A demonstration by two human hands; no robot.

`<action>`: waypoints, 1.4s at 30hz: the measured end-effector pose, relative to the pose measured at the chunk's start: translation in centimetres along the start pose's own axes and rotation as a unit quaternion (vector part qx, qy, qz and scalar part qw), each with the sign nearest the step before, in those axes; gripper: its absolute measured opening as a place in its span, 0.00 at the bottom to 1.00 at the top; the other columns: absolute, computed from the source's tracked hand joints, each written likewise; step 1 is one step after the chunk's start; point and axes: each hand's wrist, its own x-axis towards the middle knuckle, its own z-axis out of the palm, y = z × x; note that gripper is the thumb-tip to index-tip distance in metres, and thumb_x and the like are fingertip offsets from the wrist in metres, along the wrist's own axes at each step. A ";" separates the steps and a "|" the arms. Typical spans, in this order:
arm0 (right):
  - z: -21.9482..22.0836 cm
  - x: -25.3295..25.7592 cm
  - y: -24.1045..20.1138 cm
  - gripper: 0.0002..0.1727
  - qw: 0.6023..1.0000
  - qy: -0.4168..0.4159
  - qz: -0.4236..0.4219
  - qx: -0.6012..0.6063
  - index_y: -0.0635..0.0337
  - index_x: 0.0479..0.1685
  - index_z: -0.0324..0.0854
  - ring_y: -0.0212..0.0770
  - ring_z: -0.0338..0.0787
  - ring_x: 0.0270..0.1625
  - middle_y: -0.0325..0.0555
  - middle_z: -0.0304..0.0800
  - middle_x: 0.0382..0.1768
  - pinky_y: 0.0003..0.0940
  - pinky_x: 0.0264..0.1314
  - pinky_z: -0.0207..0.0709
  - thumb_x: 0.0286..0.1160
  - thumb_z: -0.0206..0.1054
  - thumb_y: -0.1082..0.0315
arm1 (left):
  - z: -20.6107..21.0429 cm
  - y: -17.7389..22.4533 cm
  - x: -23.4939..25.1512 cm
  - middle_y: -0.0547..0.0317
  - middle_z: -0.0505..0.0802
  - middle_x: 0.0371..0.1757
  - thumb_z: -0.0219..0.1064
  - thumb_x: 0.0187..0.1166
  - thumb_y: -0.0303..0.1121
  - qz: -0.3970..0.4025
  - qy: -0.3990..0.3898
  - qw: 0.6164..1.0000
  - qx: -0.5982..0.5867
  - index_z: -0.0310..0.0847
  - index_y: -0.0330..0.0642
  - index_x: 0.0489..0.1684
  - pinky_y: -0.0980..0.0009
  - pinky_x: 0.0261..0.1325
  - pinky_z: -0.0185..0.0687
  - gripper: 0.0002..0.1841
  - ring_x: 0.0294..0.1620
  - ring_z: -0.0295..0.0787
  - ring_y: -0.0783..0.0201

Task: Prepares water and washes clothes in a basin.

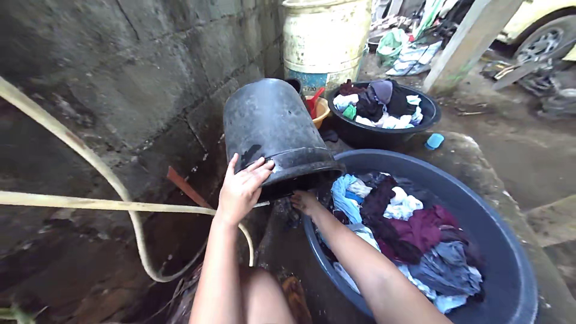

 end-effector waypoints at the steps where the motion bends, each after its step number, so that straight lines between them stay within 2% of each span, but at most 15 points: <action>1: 0.3 0.2 -0.1 0.25 1.000 0.004 0.000 0.005 0.66 0.83 0.64 0.49 0.82 0.71 0.62 0.76 0.76 0.42 0.71 0.75 0.93 0.54 0.62 | -0.1 -0.3 -0.2 0.59 0.97 0.60 0.59 0.76 0.22 -0.007 0.003 1.000 0.000 0.92 0.43 0.52 0.40 0.87 0.58 0.16 0.74 0.87 0.59; 4: 1.1 0.9 0.1 0.28 1.000 0.015 0.012 0.015 0.64 0.86 0.60 0.51 0.81 0.73 0.61 0.74 0.78 0.43 0.73 0.75 0.91 0.57 0.63 | -0.1 -0.6 -0.7 0.59 0.97 0.60 0.60 0.74 0.22 -0.031 0.012 0.999 0.008 0.94 0.43 0.52 0.35 0.87 0.55 0.17 0.73 0.88 0.58; 9: 0.6 1.0 0.7 0.45 0.999 0.037 -0.025 0.029 0.49 0.96 0.36 0.58 0.74 0.80 0.63 0.62 0.86 0.55 0.75 0.73 0.86 0.63 0.64 | 0.7 -1.1 -1.0 0.59 0.93 0.68 0.62 0.70 0.21 -0.140 0.032 0.989 0.028 0.92 0.45 0.59 0.18 0.79 0.42 0.21 0.79 0.81 0.48; 13: -3.7 -0.8 1.1 0.45 0.993 -0.010 -0.113 -0.008 0.41 0.98 0.28 0.59 0.58 0.91 0.59 0.45 0.94 0.63 0.85 0.61 0.91 0.57 0.58 | 1.5 -3.2 -2.8 0.44 0.81 0.81 0.61 0.68 0.19 -0.313 0.066 0.947 -0.018 0.83 0.34 0.72 0.27 0.81 0.55 0.27 0.83 0.76 0.43; 16: -8.2 -3.5 2.5 0.43 0.987 -0.024 -0.132 -0.088 0.44 0.99 0.31 0.58 0.57 0.93 0.56 0.47 0.95 0.63 0.87 0.59 0.91 0.55 0.56 | 3.5 -4.2 -4.0 0.38 0.84 0.77 0.60 0.70 0.18 -0.468 0.148 0.866 -0.091 0.73 0.29 0.80 0.51 0.80 0.73 0.31 0.78 0.81 0.50; 18: -11.5 -5.5 4.1 0.40 0.989 -0.004 -0.103 -0.105 0.47 0.98 0.40 0.56 0.62 0.90 0.57 0.55 0.92 0.61 0.86 0.62 0.91 0.56 0.58 | 5.0 -4.1 -3.6 0.38 0.81 0.79 0.61 0.68 0.15 -0.558 0.220 0.783 -0.164 0.67 0.32 0.84 0.57 0.79 0.74 0.36 0.79 0.78 0.53; 22: -17.8 -8.5 8.6 0.30 0.994 0.063 -0.040 -0.077 0.57 0.90 0.58 0.53 0.77 0.78 0.58 0.76 0.79 0.55 0.77 0.70 0.91 0.55 0.61 | 6.4 -4.0 -2.1 0.39 0.68 0.87 0.61 0.67 0.08 -0.644 0.377 0.610 -0.266 0.54 0.40 0.92 0.51 0.73 0.78 0.45 0.81 0.71 0.49; 26: -22.6 -11.9 10.7 0.26 0.983 0.097 0.013 -0.154 0.64 0.85 0.65 0.52 0.85 0.67 0.62 0.83 0.70 0.49 0.68 0.76 0.93 0.52 0.63 | 8.4 -5.5 -3.7 0.39 0.61 0.90 0.58 0.70 0.11 -0.667 0.476 0.509 -0.264 0.34 0.46 0.96 0.50 0.72 0.78 0.50 0.84 0.66 0.47; 28: -24.1 -13.3 10.7 0.24 0.972 0.119 0.017 -0.201 0.67 0.82 0.68 0.54 0.85 0.66 0.65 0.83 0.69 0.50 0.68 0.77 0.92 0.54 0.65 | 9.3 -6.4 -4.2 0.37 0.65 0.87 0.62 0.77 0.18 -0.671 0.496 0.498 -0.235 0.35 0.45 0.96 0.52 0.72 0.79 0.46 0.83 0.68 0.48; 30: -25.4 -14.6 10.5 0.24 0.963 0.128 -0.006 -0.237 0.69 0.80 0.69 0.57 0.86 0.67 0.68 0.82 0.69 0.51 0.71 0.77 0.91 0.56 0.66 | 9.8 -6.2 -3.8 0.38 0.63 0.89 0.64 0.85 0.29 -0.674 0.481 0.512 -0.228 0.30 0.45 0.96 0.54 0.78 0.77 0.45 0.87 0.66 0.50; 33: -27.3 -17.0 11.1 0.24 0.948 0.123 -0.011 -0.292 0.71 0.79 0.69 0.58 0.86 0.66 0.71 0.81 0.69 0.50 0.72 0.77 0.90 0.57 0.66 | 11.0 -6.1 -5.0 0.35 0.60 0.91 0.63 0.89 0.46 -0.695 0.440 0.521 -0.228 0.26 0.44 0.96 0.50 0.83 0.72 0.47 0.90 0.60 0.48; 36: -28.9 -18.4 11.9 0.26 0.907 0.106 0.010 -0.408 0.70 0.79 0.72 0.63 0.83 0.73 0.70 0.81 0.71 0.58 0.80 0.71 0.89 0.59 0.62 | 12.3 -1.1 -1.3 0.37 0.64 0.89 0.56 0.89 0.56 -0.721 0.420 0.469 -0.289 0.39 0.40 0.94 0.43 0.79 0.73 0.43 0.88 0.62 0.46; 38: -29.9 -18.7 13.3 0.26 0.882 0.085 0.006 -0.464 0.67 0.78 0.74 0.64 0.81 0.75 0.69 0.82 0.71 0.62 0.81 0.68 0.88 0.60 0.61 | 14.2 3.4 1.8 0.39 0.65 0.88 0.54 0.88 0.61 -0.730 0.360 0.467 -0.345 0.43 0.43 0.94 0.34 0.76 0.72 0.43 0.86 0.64 0.44; 40: -30.9 -18.7 15.4 0.25 0.871 0.062 0.010 -0.487 0.67 0.77 0.75 0.65 0.80 0.77 0.69 0.82 0.71 0.63 0.83 0.65 0.88 0.61 0.61 | 16.4 8.3 4.3 0.42 0.60 0.91 0.56 0.89 0.56 -0.698 0.263 0.539 -0.392 0.33 0.51 0.96 0.34 0.78 0.71 0.43 0.89 0.60 0.45; 42: -32.0 -18.3 17.4 0.25 0.846 0.017 0.039 -0.532 0.67 0.76 0.77 0.65 0.77 0.80 0.70 0.81 0.73 0.65 0.84 0.62 0.89 0.60 0.58 | 18.5 12.9 5.0 0.36 0.57 0.91 0.60 0.89 0.46 -0.630 0.137 0.653 -0.398 0.30 0.47 0.96 0.35 0.76 0.73 0.43 0.88 0.61 0.41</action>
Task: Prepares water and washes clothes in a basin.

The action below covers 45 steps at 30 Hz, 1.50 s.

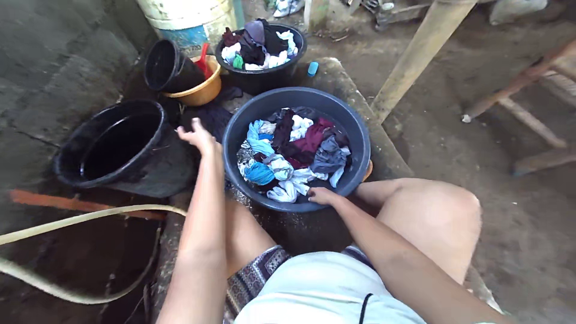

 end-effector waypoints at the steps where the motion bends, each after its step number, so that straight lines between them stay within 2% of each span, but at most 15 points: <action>1: 0.5 0.4 0.6 0.26 1.000 -0.013 0.000 -0.023 0.67 0.75 0.78 0.66 0.76 0.80 0.70 0.81 0.73 0.67 0.84 0.62 0.89 0.59 0.57 | 1.2 -0.8 -1.8 0.33 0.59 0.89 0.63 0.86 0.41 0.026 -0.059 0.996 0.058 0.35 0.45 0.95 0.37 0.73 0.75 0.44 0.85 0.64 0.39; 5: 0.4 1.5 0.6 0.26 0.998 -0.030 0.008 -0.049 0.64 0.76 0.78 0.65 0.77 0.81 0.66 0.81 0.74 0.70 0.81 0.64 0.88 0.58 0.55 | 4.9 -5.2 -6.8 0.29 0.64 0.87 0.71 0.76 0.34 0.023 -0.232 0.942 0.240 0.53 0.41 0.91 0.42 0.75 0.73 0.42 0.83 0.67 0.38; 10: 0.0 1.3 1.2 0.25 0.998 -0.055 -0.024 -0.023 0.61 0.77 0.78 0.64 0.78 0.80 0.66 0.81 0.74 0.70 0.80 0.66 0.90 0.56 0.57 | 6.3 -14.9 -11.6 0.22 0.71 0.80 0.68 0.82 0.35 -0.107 -0.290 0.864 0.398 0.64 0.34 0.84 0.39 0.72 0.77 0.32 0.76 0.74 0.30; 12: -0.4 1.5 1.9 0.25 0.997 -0.055 -0.056 0.005 0.64 0.77 0.77 0.64 0.78 0.80 0.67 0.81 0.73 0.67 0.82 0.65 0.89 0.59 0.59 | 6.5 -17.1 -14.1 0.26 0.80 0.75 0.62 0.87 0.38 -0.122 -0.399 0.741 0.526 0.69 0.30 0.81 0.40 0.77 0.73 0.27 0.76 0.78 0.34; 16: -3.0 1.0 2.8 0.24 0.995 -0.055 -0.044 0.069 0.69 0.74 0.77 0.62 0.76 0.81 0.68 0.79 0.75 0.60 0.85 0.63 0.90 0.59 0.60 | 6.5 -19.8 -19.1 0.30 0.80 0.78 0.59 0.90 0.44 -0.101 -0.612 0.415 0.666 0.74 0.31 0.78 0.34 0.83 0.61 0.27 0.82 0.72 0.34; 18: -3.6 1.2 2.9 0.24 0.996 -0.044 -0.015 0.079 0.69 0.74 0.77 0.61 0.77 0.80 0.68 0.79 0.75 0.61 0.84 0.65 0.90 0.58 0.60 | 5.5 -20.0 -20.4 0.31 0.82 0.75 0.59 0.89 0.47 -0.099 -0.628 0.360 0.682 0.77 0.33 0.75 0.32 0.80 0.64 0.27 0.80 0.75 0.34; 24: -1.5 3.0 2.5 0.26 0.995 -0.090 -0.015 -0.028 0.67 0.72 0.80 0.64 0.76 0.81 0.68 0.80 0.74 0.67 0.83 0.64 0.88 0.60 0.55 | 1.6 -20.9 -19.3 0.32 0.83 0.74 0.51 0.91 0.53 -0.126 -0.608 0.387 0.682 0.78 0.35 0.74 0.33 0.79 0.66 0.30 0.79 0.76 0.36; 28: -0.8 2.4 2.2 0.25 0.997 -0.054 0.019 -0.047 0.61 0.76 0.78 0.62 0.78 0.80 0.64 0.82 0.74 0.66 0.82 0.66 0.89 0.57 0.57 | 0.8 -20.8 -17.6 0.32 0.83 0.74 0.55 0.90 0.52 -0.106 -0.622 0.379 0.677 0.79 0.34 0.72 0.32 0.79 0.66 0.29 0.79 0.76 0.35; 31: -0.5 1.2 1.1 0.23 0.998 -0.017 0.044 -0.050 0.61 0.75 0.78 0.63 0.79 0.79 0.64 0.83 0.72 0.67 0.80 0.67 0.90 0.56 0.58 | 0.2 -20.8 -16.1 0.31 0.82 0.75 0.58 0.89 0.50 -0.102 -0.631 0.422 0.643 0.78 0.33 0.74 0.33 0.80 0.65 0.28 0.80 0.75 0.35; 34: -0.3 1.0 -1.0 0.22 0.995 0.005 0.049 0.088 0.71 0.72 0.78 0.58 0.84 0.73 0.67 0.84 0.68 0.57 0.79 0.71 0.92 0.54 0.63 | -0.3 -20.5 -16.2 0.32 0.83 0.74 0.58 0.89 0.46 -0.092 -0.624 0.474 0.614 0.79 0.35 0.74 0.31 0.77 0.67 0.25 0.79 0.76 0.35; 36: 0.3 1.2 -3.5 0.22 0.964 0.020 0.066 0.258 0.73 0.72 0.74 0.48 0.88 0.60 0.64 0.85 0.63 0.43 0.67 0.79 0.95 0.48 0.64 | -1.1 -19.2 -16.5 0.35 0.83 0.75 0.57 0.89 0.46 -0.088 -0.611 0.498 0.610 0.78 0.40 0.75 0.31 0.76 0.68 0.24 0.79 0.77 0.36; 38: 1.2 2.5 -6.3 0.20 0.921 0.018 0.074 0.383 0.71 0.70 0.74 0.41 0.87 0.49 0.56 0.85 0.55 0.36 0.56 0.80 0.96 0.47 0.64 | -2.6 -17.5 -15.4 0.38 0.86 0.72 0.55 0.90 0.43 -0.088 -0.566 0.577 0.582 0.81 0.41 0.73 0.32 0.75 0.69 0.22 0.77 0.80 0.38; 40: 2.5 4.9 -8.8 0.19 0.887 -0.022 0.071 0.457 0.68 0.67 0.75 0.38 0.86 0.44 0.50 0.85 0.49 0.35 0.51 0.81 0.95 0.47 0.64 | -4.7 -15.7 -13.0 0.40 0.91 0.65 0.54 0.91 0.42 -0.070 -0.459 0.697 0.547 0.85 0.41 0.67 0.34 0.73 0.74 0.20 0.70 0.85 0.40; 43: 5.1 9.3 -11.6 0.15 0.849 -0.051 0.062 0.521 0.67 0.61 0.77 0.35 0.85 0.39 0.47 0.86 0.43 0.32 0.48 0.81 0.92 0.50 0.67 | -8.7 -14.9 -8.3 0.35 0.91 0.59 0.56 0.90 0.37 -0.065 -0.208 0.878 0.427 0.84 0.32 0.62 0.43 0.72 0.77 0.18 0.64 0.88 0.43; 45: 6.4 11.8 -12.0 0.13 0.828 -0.040 0.083 0.553 0.68 0.58 0.77 0.34 0.84 0.36 0.46 0.84 0.40 0.30 0.45 0.80 0.91 0.51 0.69 | -10.5 -16.4 -6.2 0.32 0.87 0.58 0.53 0.92 0.32 -0.122 -0.030 0.949 0.289 0.77 0.24 0.66 0.53 0.66 0.80 0.18 0.58 0.86 0.47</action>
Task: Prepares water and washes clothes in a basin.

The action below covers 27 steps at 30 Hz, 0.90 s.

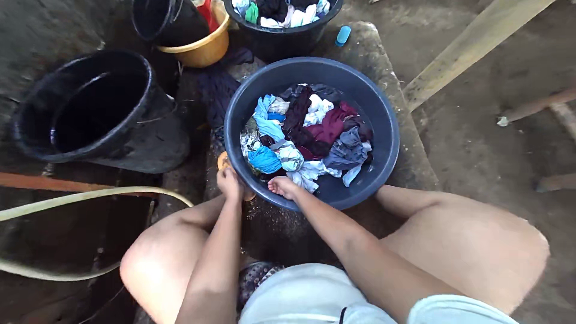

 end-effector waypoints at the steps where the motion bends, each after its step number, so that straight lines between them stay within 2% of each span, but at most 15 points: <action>1: -0.3 1.1 0.2 0.13 1.000 0.012 0.014 0.016 0.69 0.59 0.76 0.36 0.85 0.38 0.48 0.84 0.42 0.31 0.46 0.81 0.91 0.51 0.69 | -0.1 -1.2 1.0 0.32 0.85 0.61 0.50 0.93 0.32 -0.048 0.050 0.995 -0.066 0.73 0.24 0.70 0.55 0.63 0.81 0.19 0.58 0.85 0.48; 3: -1.7 2.6 0.3 0.17 0.997 0.049 0.036 0.046 0.71 0.66 0.73 0.41 0.87 0.44 0.55 0.85 0.49 0.35 0.51 0.82 0.93 0.49 0.67 | 0.3 -3.3 2.0 0.38 0.82 0.57 0.47 0.95 0.35 -0.117 0.109 0.978 -0.137 0.69 0.28 0.73 0.59 0.54 0.79 0.20 0.50 0.81 0.54; 6: -4.4 4.6 0.7 0.24 0.985 0.126 0.019 0.120 0.72 0.77 0.66 0.46 0.85 0.53 0.62 0.81 0.60 0.39 0.58 0.81 0.97 0.43 0.62 | 1.3 -4.3 2.3 0.38 0.83 0.60 0.46 0.96 0.37 -0.166 0.099 0.970 -0.149 0.71 0.30 0.74 0.59 0.55 0.79 0.21 0.52 0.81 0.54; 9: -5.3 4.2 0.5 0.21 0.969 0.156 0.026 0.190 0.71 0.72 0.70 0.44 0.85 0.47 0.58 0.82 0.52 0.38 0.52 0.81 0.96 0.46 0.63 | 3.0 -4.1 2.5 0.53 0.80 0.40 0.47 0.94 0.37 -0.199 0.068 0.959 -0.188 0.76 0.36 0.58 0.65 0.39 0.75 0.15 0.35 0.75 0.63; 12: -1.4 0.3 -2.1 0.15 0.971 -0.060 0.035 0.228 0.56 0.42 0.74 0.32 0.84 0.28 0.38 0.83 0.27 0.25 0.33 0.80 0.93 0.44 0.61 | 3.5 -2.7 2.3 0.57 0.78 0.35 0.48 0.92 0.38 -0.236 0.052 0.933 -0.267 0.73 0.42 0.45 0.65 0.37 0.76 0.12 0.32 0.75 0.64; 14: 3.8 -2.9 -4.6 0.17 0.969 -0.201 -0.014 0.145 0.63 0.43 0.77 0.34 0.89 0.35 0.42 0.89 0.33 0.30 0.44 0.84 0.91 0.42 0.67 | 2.8 -2.4 2.5 0.61 0.76 0.33 0.42 0.94 0.41 -0.235 0.015 0.922 -0.308 0.69 0.45 0.44 0.68 0.34 0.77 0.14 0.29 0.74 0.67; 15: 6.6 -4.4 -6.0 0.16 0.971 -0.223 -0.053 0.071 0.68 0.51 0.78 0.34 0.89 0.41 0.46 0.88 0.40 0.30 0.50 0.84 0.92 0.44 0.69 | 2.5 -3.1 3.0 0.66 0.77 0.21 0.39 0.94 0.42 -0.212 0.010 0.925 -0.315 0.70 0.48 0.35 0.77 0.19 0.74 0.18 0.17 0.73 0.75; 16: 9.0 -5.7 -7.4 0.16 0.969 -0.218 -0.109 -0.031 0.72 0.58 0.79 0.34 0.88 0.47 0.50 0.87 0.48 0.29 0.55 0.82 0.93 0.48 0.71 | 1.8 -4.3 3.7 0.66 0.80 0.21 0.35 0.95 0.41 -0.179 -0.033 0.915 -0.360 0.70 0.47 0.37 0.77 0.20 0.76 0.20 0.17 0.76 0.76; 18: 11.4 -5.8 -8.6 0.19 0.932 -0.180 -0.225 -0.222 0.73 0.63 0.83 0.44 0.87 0.61 0.62 0.88 0.59 0.40 0.69 0.77 0.93 0.52 0.67 | 0.4 -5.0 4.0 0.49 0.86 0.47 0.37 0.95 0.31 -0.113 -0.086 0.901 -0.411 0.71 0.31 0.64 0.63 0.48 0.83 0.18 0.42 0.83 0.63; 19: 11.7 -4.8 -8.3 0.19 0.911 -0.150 -0.268 -0.274 0.71 0.62 0.84 0.51 0.88 0.63 0.64 0.89 0.59 0.47 0.72 0.77 0.92 0.54 0.66 | 0.5 -4.7 4.1 0.45 0.85 0.51 0.40 0.94 0.29 -0.108 -0.067 0.901 -0.415 0.69 0.29 0.68 0.60 0.52 0.83 0.17 0.47 0.83 0.59; 20: 11.3 -3.5 -7.9 0.19 0.906 -0.123 -0.283 -0.291 0.71 0.61 0.85 0.55 0.88 0.64 0.65 0.89 0.59 0.52 0.73 0.77 0.92 0.55 0.65 | 0.8 -3.3 3.9 0.47 0.84 0.46 0.44 0.93 0.29 -0.151 0.000 0.897 -0.415 0.71 0.33 0.62 0.61 0.47 0.83 0.13 0.42 0.82 0.60; 22: 9.1 -1.8 -6.7 0.20 0.936 -0.087 -0.238 -0.243 0.73 0.63 0.82 0.57 0.89 0.64 0.67 0.88 0.60 0.53 0.72 0.77 0.93 0.53 0.65 | 1.4 -2.6 4.6 0.67 0.78 0.28 0.46 0.93 0.31 -0.201 0.080 0.899 -0.382 0.66 0.49 0.41 0.81 0.25 0.75 0.08 0.21 0.73 0.76; 23: 7.6 -1.1 -5.9 0.21 0.960 -0.076 -0.187 -0.195 0.74 0.66 0.80 0.52 0.89 0.61 0.65 0.88 0.59 0.47 0.69 0.79 0.94 0.51 0.65 | 1.5 -2.6 4.7 0.69 0.76 0.26 0.46 0.94 0.32 -0.193 0.090 0.905 -0.369 0.66 0.49 0.41 0.86 0.20 0.69 0.09 0.16 0.68 0.79; 25: 4.4 0.1 -4.1 0.19 0.995 -0.060 -0.062 -0.048 0.70 0.64 0.77 0.36 0.84 0.45 0.51 0.85 0.48 0.31 0.52 0.79 0.96 0.48 0.64 | 1.9 -2.3 4.3 0.68 0.75 0.29 0.44 0.95 0.32 -0.150 0.089 0.933 -0.316 0.69 0.45 0.53 0.86 0.19 0.65 0.08 0.16 0.65 0.79; 27: 1.2 1.8 -2.0 0.17 0.995 -0.057 0.038 0.073 0.66 0.53 0.78 0.34 0.85 0.35 0.44 0.84 0.36 0.30 0.44 0.81 0.95 0.48 0.62 | 2.6 -1.1 3.7 0.66 0.74 0.27 0.41 0.97 0.37 -0.104 0.098 0.954 -0.265 0.73 0.41 0.64 0.81 0.19 0.64 0.16 0.16 0.65 0.76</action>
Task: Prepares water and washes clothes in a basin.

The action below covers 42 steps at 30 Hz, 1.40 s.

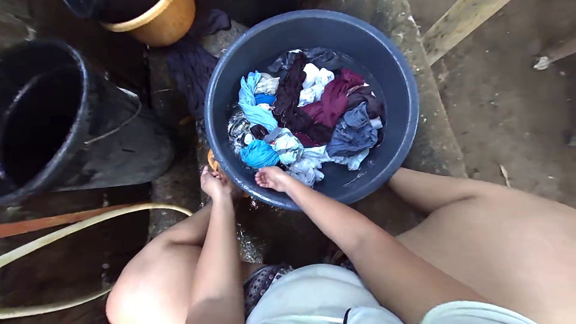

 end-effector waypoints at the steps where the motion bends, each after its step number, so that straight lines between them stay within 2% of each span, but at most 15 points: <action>1: -1.6 0.8 0.6 0.17 0.999 -0.002 0.028 0.025 0.65 0.51 0.78 0.35 0.86 0.34 0.44 0.85 0.34 0.30 0.44 0.82 0.94 0.49 0.62 | 0.7 0.4 -0.4 0.68 0.73 0.23 0.39 0.98 0.40 0.019 0.001 1.000 0.008 0.74 0.41 0.63 0.81 0.18 0.64 0.18 0.14 0.65 0.76; 5: -5.6 3.4 2.1 0.18 0.998 0.033 0.049 -0.033 0.69 0.63 0.76 0.39 0.87 0.39 0.51 0.87 0.44 0.34 0.47 0.82 0.93 0.49 0.63 | 3.6 1.4 -2.3 0.69 0.76 0.24 0.41 0.98 0.42 0.064 -0.056 0.994 0.065 0.77 0.42 0.57 0.80 0.24 0.72 0.19 0.18 0.72 0.75; 8: -6.6 4.2 2.0 0.21 0.995 0.066 0.039 -0.070 0.70 0.72 0.72 0.43 0.85 0.43 0.56 0.85 0.51 0.39 0.48 0.81 0.93 0.49 0.63 | 6.2 -0.2 -2.9 0.57 0.86 0.41 0.45 0.96 0.37 0.104 -0.194 0.960 0.171 0.76 0.32 0.67 0.71 0.45 0.84 0.19 0.36 0.84 0.69; 12: -11.4 -1.9 -2.1 0.18 0.991 -0.122 0.024 -0.045 0.54 0.40 0.75 0.33 0.86 0.31 0.36 0.84 0.28 0.30 0.40 0.83 0.94 0.43 0.59 | 10.5 -3.2 -1.3 0.36 0.83 0.76 0.56 0.90 0.31 0.202 -0.345 0.830 0.388 0.75 0.30 0.77 0.49 0.81 0.72 0.21 0.77 0.80 0.46; 16: -21.5 -13.6 -6.9 0.18 0.965 -0.097 -0.001 -0.243 0.54 0.31 0.77 0.31 0.86 0.25 0.34 0.85 0.23 0.30 0.33 0.83 0.84 0.44 0.62 | 12.8 -6.4 -3.5 0.33 0.88 0.66 0.65 0.86 0.43 0.172 -0.385 0.712 0.562 0.78 0.36 0.75 0.33 0.72 0.75 0.25 0.69 0.84 0.34; 18: -25.6 -17.7 -8.2 0.17 0.947 0.053 0.100 -0.301 0.64 0.42 0.77 0.38 0.88 0.30 0.44 0.87 0.29 0.35 0.38 0.86 0.90 0.46 0.63 | 13.4 -8.0 -6.9 0.34 0.90 0.64 0.60 0.88 0.44 0.156 -0.456 0.613 0.627 0.79 0.39 0.74 0.33 0.70 0.76 0.23 0.68 0.86 0.34; 20: -27.7 -18.8 -9.3 0.19 0.871 0.180 0.173 -0.423 0.70 0.55 0.80 0.43 0.87 0.38 0.54 0.88 0.41 0.42 0.49 0.83 0.93 0.48 0.63 | 13.5 -9.4 -10.5 0.37 0.90 0.67 0.58 0.90 0.43 0.199 -0.586 0.457 0.639 0.79 0.40 0.75 0.35 0.76 0.73 0.22 0.72 0.85 0.38; 22: -27.5 -18.6 -10.4 0.22 0.776 0.222 0.154 -0.570 0.74 0.62 0.81 0.59 0.87 0.60 0.68 0.87 0.58 0.60 0.69 0.74 0.93 0.53 0.62 | 12.8 -10.5 -12.9 0.40 0.86 0.73 0.62 0.87 0.37 0.246 -0.683 0.295 0.621 0.80 0.42 0.76 0.32 0.82 0.60 0.21 0.78 0.78 0.39; 23: -26.4 -18.3 -10.6 0.22 0.751 0.232 0.098 -0.610 0.74 0.63 0.83 0.69 0.84 0.68 0.74 0.86 0.63 0.71 0.73 0.69 0.91 0.56 0.61 | 12.5 -10.6 -13.1 0.41 0.84 0.77 0.65 0.84 0.34 0.251 -0.695 0.256 0.623 0.79 0.44 0.77 0.30 0.83 0.57 0.22 0.81 0.75 0.38; 25: -22.2 -17.1 -10.1 0.20 0.736 0.228 -0.032 -0.637 0.69 0.63 0.84 0.72 0.84 0.70 0.73 0.87 0.62 0.75 0.72 0.69 0.88 0.60 0.61 | 12.1 -10.1 -11.7 0.42 0.85 0.75 0.64 0.84 0.33 0.241 -0.664 0.282 0.649 0.81 0.43 0.74 0.30 0.79 0.64 0.20 0.79 0.77 0.37; 28: -15.7 -12.2 -7.0 0.20 0.719 0.141 -0.157 -0.663 0.60 0.70 0.84 0.62 0.78 0.79 0.61 0.81 0.74 0.67 0.80 0.68 0.83 0.64 0.63 | 11.4 -8.9 -7.8 0.38 0.86 0.72 0.64 0.85 0.38 0.213 -0.544 0.429 0.689 0.83 0.41 0.70 0.34 0.78 0.70 0.19 0.78 0.78 0.37; 31: -14.7 -6.5 -2.9 0.37 0.697 0.072 -0.142 -0.699 0.41 0.91 0.64 0.66 0.43 0.96 0.62 0.49 0.94 0.78 0.90 0.33 0.80 0.68 0.60 | 9.8 -8.0 -5.4 0.35 0.77 0.80 0.67 0.82 0.39 0.172 -0.435 0.488 0.737 0.81 0.39 0.74 0.41 0.81 0.70 0.23 0.83 0.72 0.38; 33: -15.6 -4.4 -1.7 0.42 0.692 0.068 -0.093 -0.712 0.35 0.96 0.54 0.69 0.30 0.96 0.65 0.37 0.95 0.79 0.89 0.18 0.81 0.67 0.52 | 9.6 -7.0 -5.4 0.34 0.76 0.82 0.66 0.82 0.39 0.118 -0.405 0.467 0.777 0.77 0.36 0.77 0.40 0.81 0.70 0.26 0.84 0.71 0.38; 36: -16.7 -2.5 -1.0 0.41 0.706 0.070 -0.038 -0.704 0.49 0.95 0.55 0.70 0.31 0.96 0.71 0.38 0.94 0.74 0.91 0.15 0.83 0.63 0.49 | 10.2 -7.8 -6.1 0.32 0.78 0.80 0.65 0.84 0.39 0.070 -0.400 0.412 0.816 0.77 0.30 0.74 0.39 0.80 0.70 0.25 0.83 0.72 0.36; 42: -16.9 -0.3 -0.9 0.44 0.791 0.163 0.008 -0.590 0.66 0.93 0.54 0.65 0.48 0.95 0.65 0.50 0.93 0.65 0.93 0.44 0.76 0.71 0.66 | 10.8 -9.6 -7.0 0.32 0.75 0.83 0.59 0.88 0.35 0.032 -0.432 0.297 0.851 0.75 0.31 0.77 0.36 0.78 0.70 0.23 0.84 0.70 0.34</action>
